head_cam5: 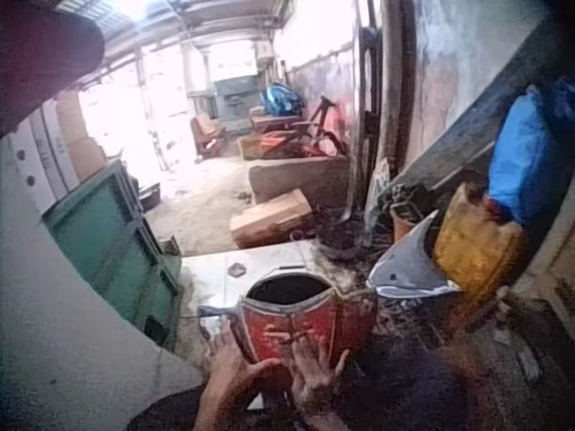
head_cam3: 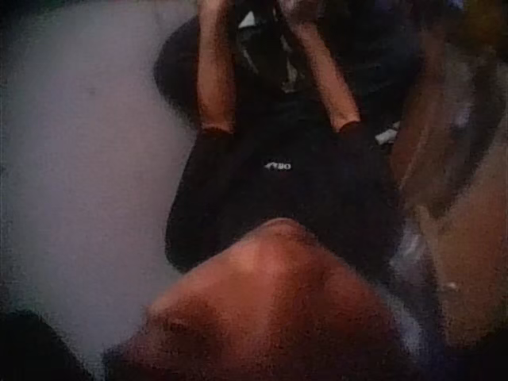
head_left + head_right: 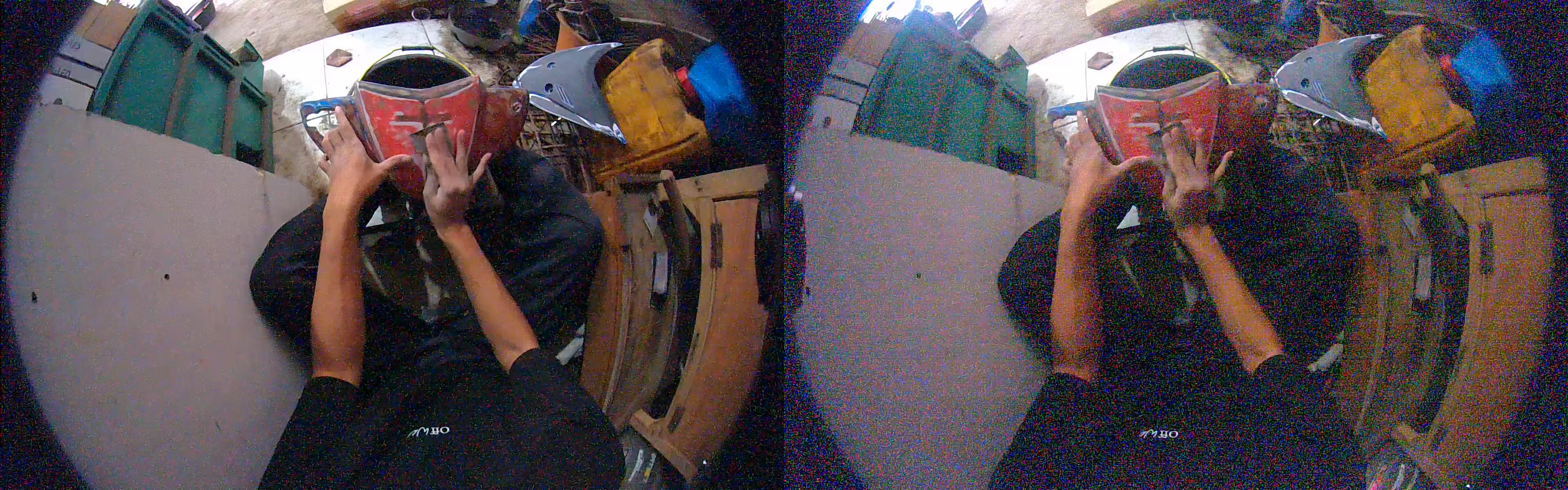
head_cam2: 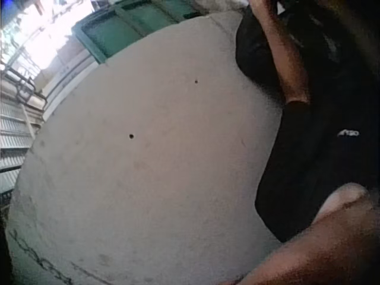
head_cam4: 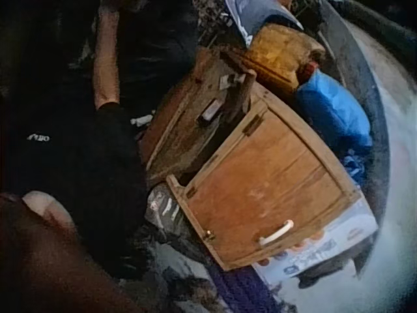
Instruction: The person sands the surface of a red and blue motorcycle fairing by hand with a piece of sandpaper, moving the sandpaper in repeated strokes across different sections of the part while holding it steady with their other hand.
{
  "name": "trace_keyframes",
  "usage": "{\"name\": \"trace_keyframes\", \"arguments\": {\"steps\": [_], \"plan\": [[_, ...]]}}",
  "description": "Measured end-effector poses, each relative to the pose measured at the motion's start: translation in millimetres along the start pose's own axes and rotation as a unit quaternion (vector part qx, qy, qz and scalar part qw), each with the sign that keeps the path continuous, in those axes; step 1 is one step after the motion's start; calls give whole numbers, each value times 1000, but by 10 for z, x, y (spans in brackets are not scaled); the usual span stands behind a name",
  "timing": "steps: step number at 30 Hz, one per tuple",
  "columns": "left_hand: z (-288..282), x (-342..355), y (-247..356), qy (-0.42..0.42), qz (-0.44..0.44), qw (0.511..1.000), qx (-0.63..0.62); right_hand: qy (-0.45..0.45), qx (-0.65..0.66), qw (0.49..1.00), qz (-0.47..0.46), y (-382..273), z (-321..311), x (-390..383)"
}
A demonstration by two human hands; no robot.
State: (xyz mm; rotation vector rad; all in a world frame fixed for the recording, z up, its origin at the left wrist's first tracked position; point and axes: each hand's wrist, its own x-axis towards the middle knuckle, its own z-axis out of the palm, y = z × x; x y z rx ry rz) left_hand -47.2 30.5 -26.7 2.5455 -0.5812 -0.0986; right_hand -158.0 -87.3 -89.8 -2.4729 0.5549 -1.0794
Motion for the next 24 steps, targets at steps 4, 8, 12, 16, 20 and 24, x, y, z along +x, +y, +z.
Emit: {"name": "trace_keyframes", "arguments": {"steps": [4, 8, 12, 16, 20, 24], "plan": [[69, 13, -6, 9, -1, 1000, 11, 32, -23, 999, 36, 167, 30, 413], [70, 22, -71, 10, 10, 1000, 16, 14, -5, 1000, 3, 253, -16, 526], [54, 23, -87, 7, 2, 1000, 25, -21, 3, 1000, 15, 188, -112, 195], [36, 23, -39, 6, 1, 999, 36, -13, 1, 999, 32, 156, -123, 111], [56, 42, -66, 9, 8, 999, 35, -10, -8, 999, 32, 205, -115, 316], [49, 37, -50, 12, 12, 999, 30, -29, 5, 999, 33, 198, -159, 232]]}}
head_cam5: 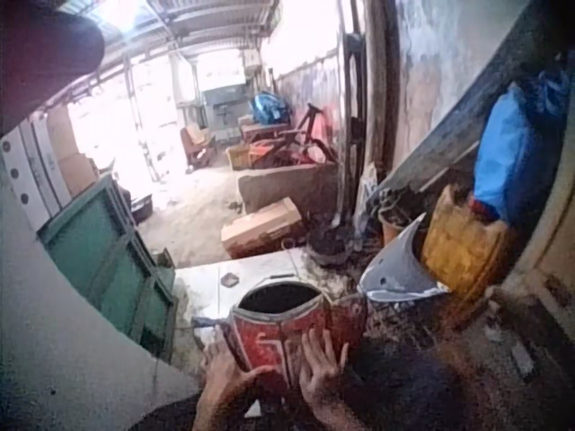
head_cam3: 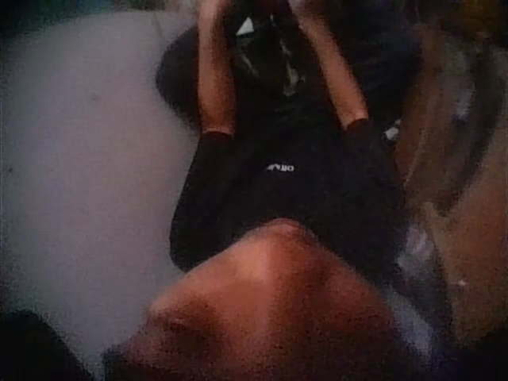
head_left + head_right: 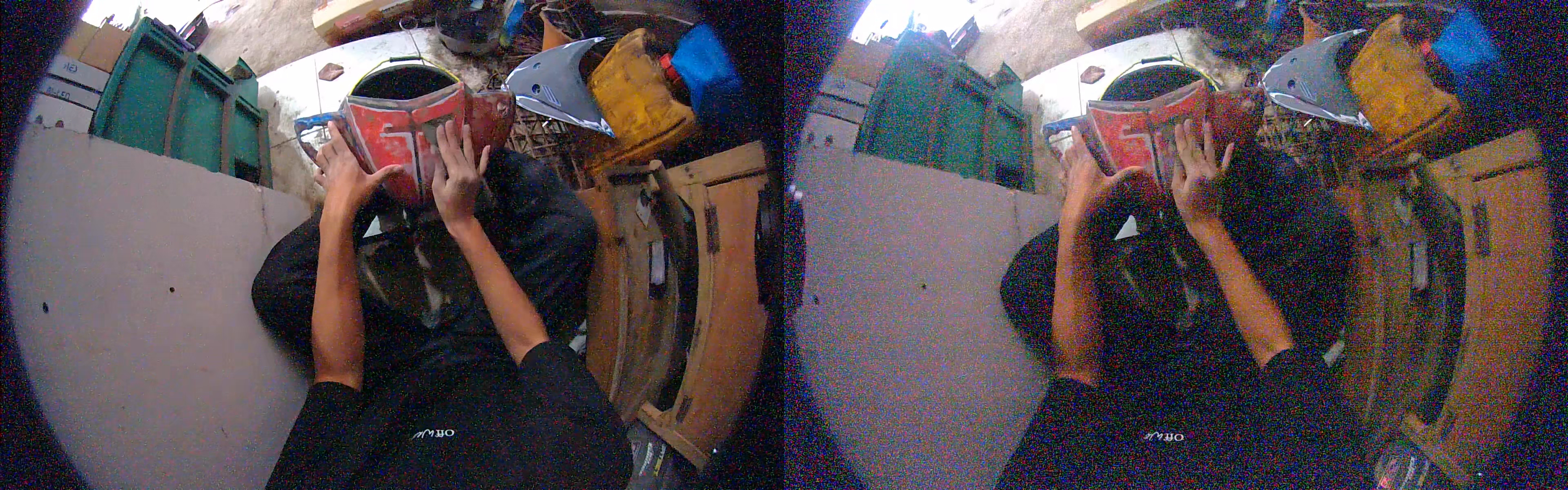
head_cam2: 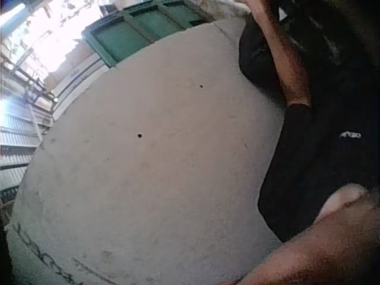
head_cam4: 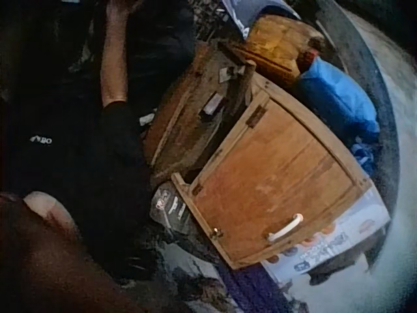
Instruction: The person sands the surface of a red and blue motorcycle fairing by hand with a piece of sandpaper, moving the sandpaper in repeated strokes across different sections of the part while holding it steady with their other hand.
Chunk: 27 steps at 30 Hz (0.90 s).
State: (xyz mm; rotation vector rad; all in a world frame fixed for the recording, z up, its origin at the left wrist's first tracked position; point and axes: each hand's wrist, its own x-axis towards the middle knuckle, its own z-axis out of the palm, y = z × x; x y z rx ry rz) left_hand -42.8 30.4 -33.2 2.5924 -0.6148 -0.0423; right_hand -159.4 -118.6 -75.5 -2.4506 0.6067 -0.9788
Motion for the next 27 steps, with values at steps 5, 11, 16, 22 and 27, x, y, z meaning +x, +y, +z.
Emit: {"name": "trace_keyframes", "arguments": {"steps": [5, 11, 16, 22, 27], "plan": [[0, -10, 3, 2, -5, 1000, 0, 5, -9, 1000, -13, 41, 5, 64], [-55, 8, 88, -11, -5, 1000, -14, -8, -2, 999, -39, 164, -17, 28], [5, 20, -6, 2, 14, 1000, 5, -48, -53, 992, -105, 203, -249, 248], [19, 40, -36, -13, 25, 1000, 0, -125, -33, 970, -205, 405, -385, 550], [31, 31, -78, -10, 38, 999, 27, -69, -3, 987, -142, 385, -232, 241]]}}
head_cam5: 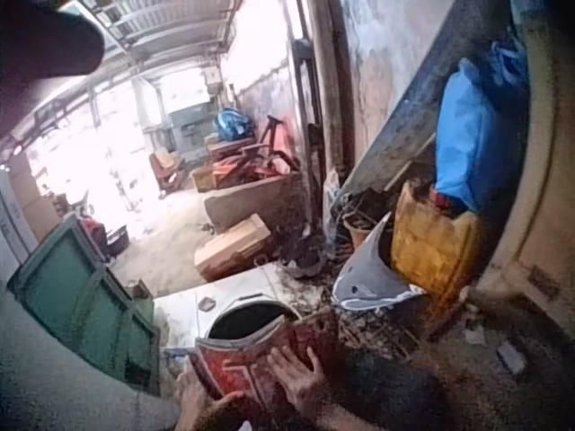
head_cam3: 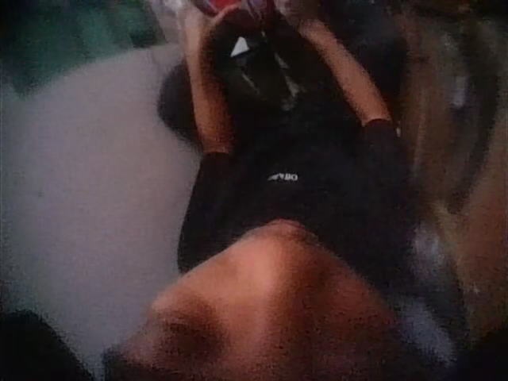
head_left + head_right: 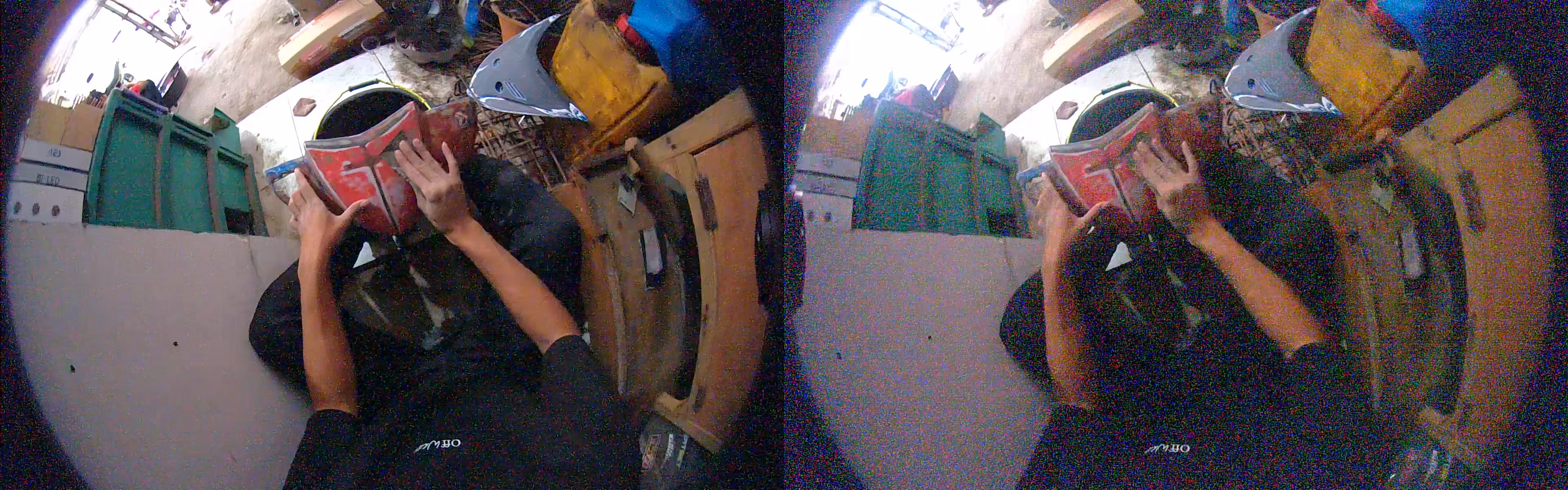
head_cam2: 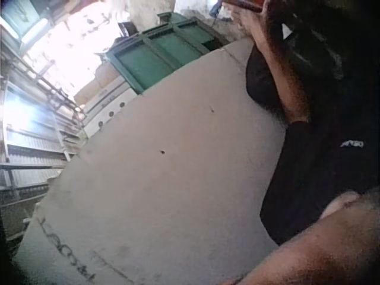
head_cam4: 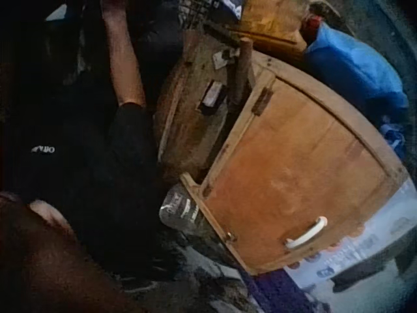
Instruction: The person sands the surface of a red and blue motorcycle fairing by hand with a piece of sandpaper, moving the sandpaper in repeated strokes across different sections of the part while holding it steady with their other hand.
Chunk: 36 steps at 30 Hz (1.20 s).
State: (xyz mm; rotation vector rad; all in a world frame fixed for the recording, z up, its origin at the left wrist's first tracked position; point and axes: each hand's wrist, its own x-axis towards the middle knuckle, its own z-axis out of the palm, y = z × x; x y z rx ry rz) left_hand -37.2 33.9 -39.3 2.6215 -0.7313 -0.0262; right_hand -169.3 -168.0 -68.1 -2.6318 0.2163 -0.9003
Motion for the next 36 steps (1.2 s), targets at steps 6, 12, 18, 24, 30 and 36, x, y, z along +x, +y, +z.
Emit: {"name": "trace_keyframes", "arguments": {"steps": [6, 12, 18, 24, 30, 36], "plan": [[15, -22, 7, 24, 2, 1000, 4, 33, -19, 999, 17, 37, 17, 46], [-32, -23, 65, -2, -28, 999, 23, 46, -16, 999, 15, -8, -26, 14], [-7, -46, 75, 23, -8, 999, 21, -11, 17, 999, -36, -82, -58, -118], [-100, -13, 136, -6, -13, 1000, -8, 2, -1, 995, -101, -164, -5, -218], [-140, -37, 168, -13, -29, 999, -29, 13, 34, 991, -132, -181, 32, -236], [-117, -32, 156, -17, -41, 999, -11, 43, 86, 994, -60, -160, 74, -184]]}}
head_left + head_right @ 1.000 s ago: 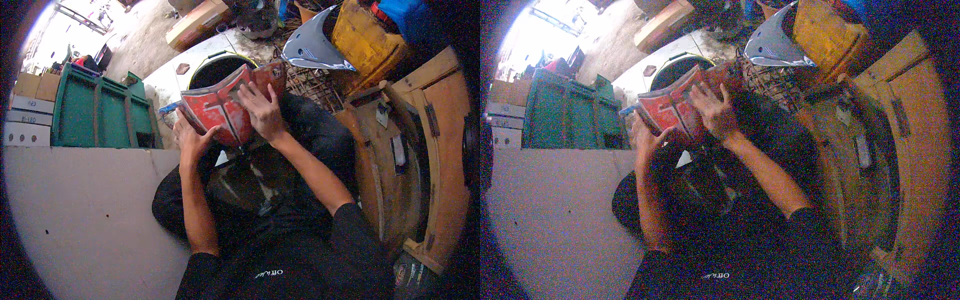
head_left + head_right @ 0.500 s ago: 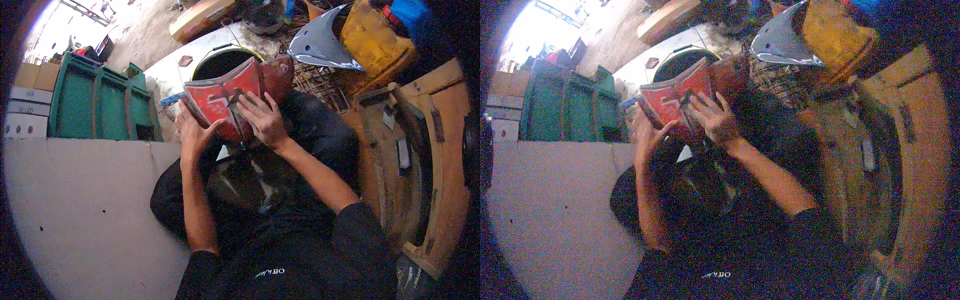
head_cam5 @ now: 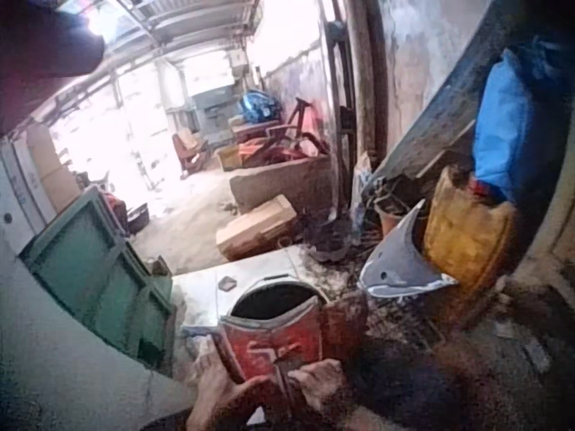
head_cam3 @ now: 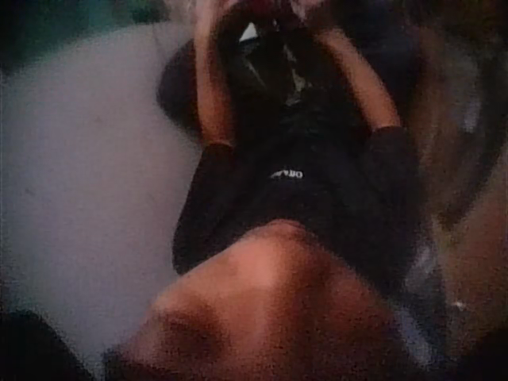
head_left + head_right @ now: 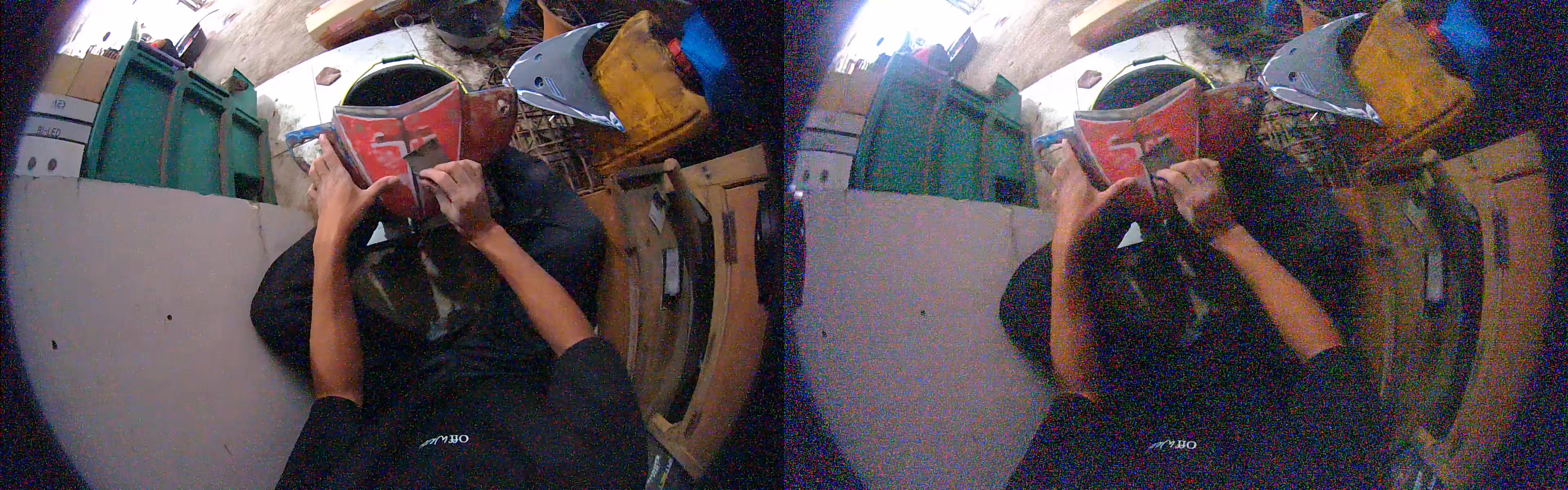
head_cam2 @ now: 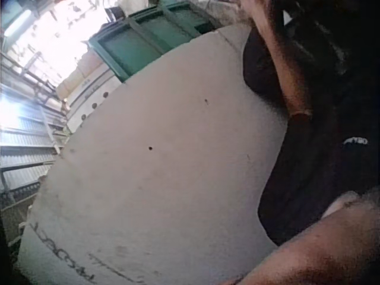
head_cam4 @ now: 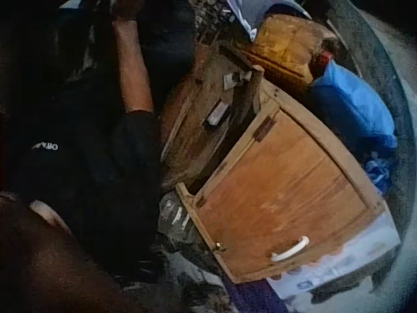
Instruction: The person sands the surface of a red and blue motorcycle fairing by hand with a piece of sandpaper, moving the sandpaper in repeated strokes across different sections of the part while holding it steady with their other hand.
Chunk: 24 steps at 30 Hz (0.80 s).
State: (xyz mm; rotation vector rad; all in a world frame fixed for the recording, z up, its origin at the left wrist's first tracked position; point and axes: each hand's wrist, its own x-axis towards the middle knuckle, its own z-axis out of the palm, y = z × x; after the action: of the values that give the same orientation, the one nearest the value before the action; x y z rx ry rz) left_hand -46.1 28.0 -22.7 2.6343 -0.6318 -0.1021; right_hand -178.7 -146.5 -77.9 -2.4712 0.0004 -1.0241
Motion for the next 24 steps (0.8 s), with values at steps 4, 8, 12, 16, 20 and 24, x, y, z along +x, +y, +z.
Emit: {"name": "trace_keyframes", "arguments": {"steps": [4, 8, 12, 16, 20, 24], "plan": [[61, 33, -98, 21, 21, 999, 38, 39, 23, 999, 15, 28, 65, 27], [65, 0, -93, 30, 22, 999, 29, 0, 6, 1000, 18, 19, 54, 34], [7, -29, -8, 33, 2, 999, 29, -8, 15, 999, 33, 55, 62, -13], [1, -38, -9, 29, 26, 999, -13, 23, -31, 999, -24, 46, 11, -1], [23, -16, -42, 29, 11, 1000, 1, -11, -77, 996, -53, 108, -1, 7], [50, -24, -43, 39, 15, 999, 15, -20, -73, 996, -51, 149, 8, 51]]}}
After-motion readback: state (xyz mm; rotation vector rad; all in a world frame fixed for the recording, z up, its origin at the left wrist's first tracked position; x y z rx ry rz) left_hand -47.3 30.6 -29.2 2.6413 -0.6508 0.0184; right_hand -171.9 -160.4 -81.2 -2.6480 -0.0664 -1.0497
